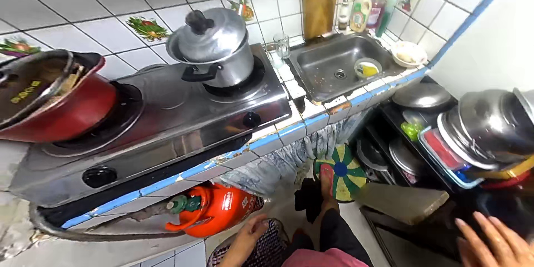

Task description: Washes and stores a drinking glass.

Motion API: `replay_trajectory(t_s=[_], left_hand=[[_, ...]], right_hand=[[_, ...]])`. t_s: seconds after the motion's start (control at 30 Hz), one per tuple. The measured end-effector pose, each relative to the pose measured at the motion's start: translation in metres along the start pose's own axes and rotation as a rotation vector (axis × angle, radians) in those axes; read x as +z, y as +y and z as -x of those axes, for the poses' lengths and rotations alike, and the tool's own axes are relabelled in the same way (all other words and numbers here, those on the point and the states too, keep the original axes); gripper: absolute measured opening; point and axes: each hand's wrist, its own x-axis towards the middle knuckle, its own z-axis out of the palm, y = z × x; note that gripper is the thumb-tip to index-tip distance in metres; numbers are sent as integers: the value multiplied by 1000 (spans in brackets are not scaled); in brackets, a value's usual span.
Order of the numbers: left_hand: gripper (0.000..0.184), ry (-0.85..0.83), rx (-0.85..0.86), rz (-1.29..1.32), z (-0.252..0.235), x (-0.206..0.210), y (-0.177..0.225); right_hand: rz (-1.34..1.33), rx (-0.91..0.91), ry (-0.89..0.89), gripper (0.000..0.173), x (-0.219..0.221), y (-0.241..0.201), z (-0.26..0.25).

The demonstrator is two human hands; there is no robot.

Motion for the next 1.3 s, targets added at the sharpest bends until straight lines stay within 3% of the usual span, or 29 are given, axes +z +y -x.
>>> replay_trajectory(t_s=[0.13,0.3,0.4,0.53,0.63,0.73,0.87,1.0,1.17,1.3], left_hand=[[42,-74,138,77,-35,4,111],[43,-77,387,81,-110,19,274],[44,-81,387,30,-155,31,342],[45,13,444,-138,-207,25,407],[44,158,469,-298,-237,-1,447],[46,304,450,-497,-273,-29,473],[70,479,382,-792,-327,-67,482],[82,594,358,-961,-371,-97,478],[58,482,221,-1091,-413,-126,466],[43,402,126,-1060,-414,-120,471]], right_hand=[[-324,175,65,36,119,-42,-117],[-647,8,-57,27,241,-63,-280],[-791,-166,-248,30,279,-72,-332],[-746,-539,-520,55,315,-57,-374],[-686,-545,-506,57,332,-28,-413],[-612,-364,-613,56,324,18,-468],[-536,-196,-381,43,324,74,-490],[-539,-69,-246,35,318,110,-471],[-536,70,-263,27,315,115,-434],[-536,86,-213,24,310,102,-432]])
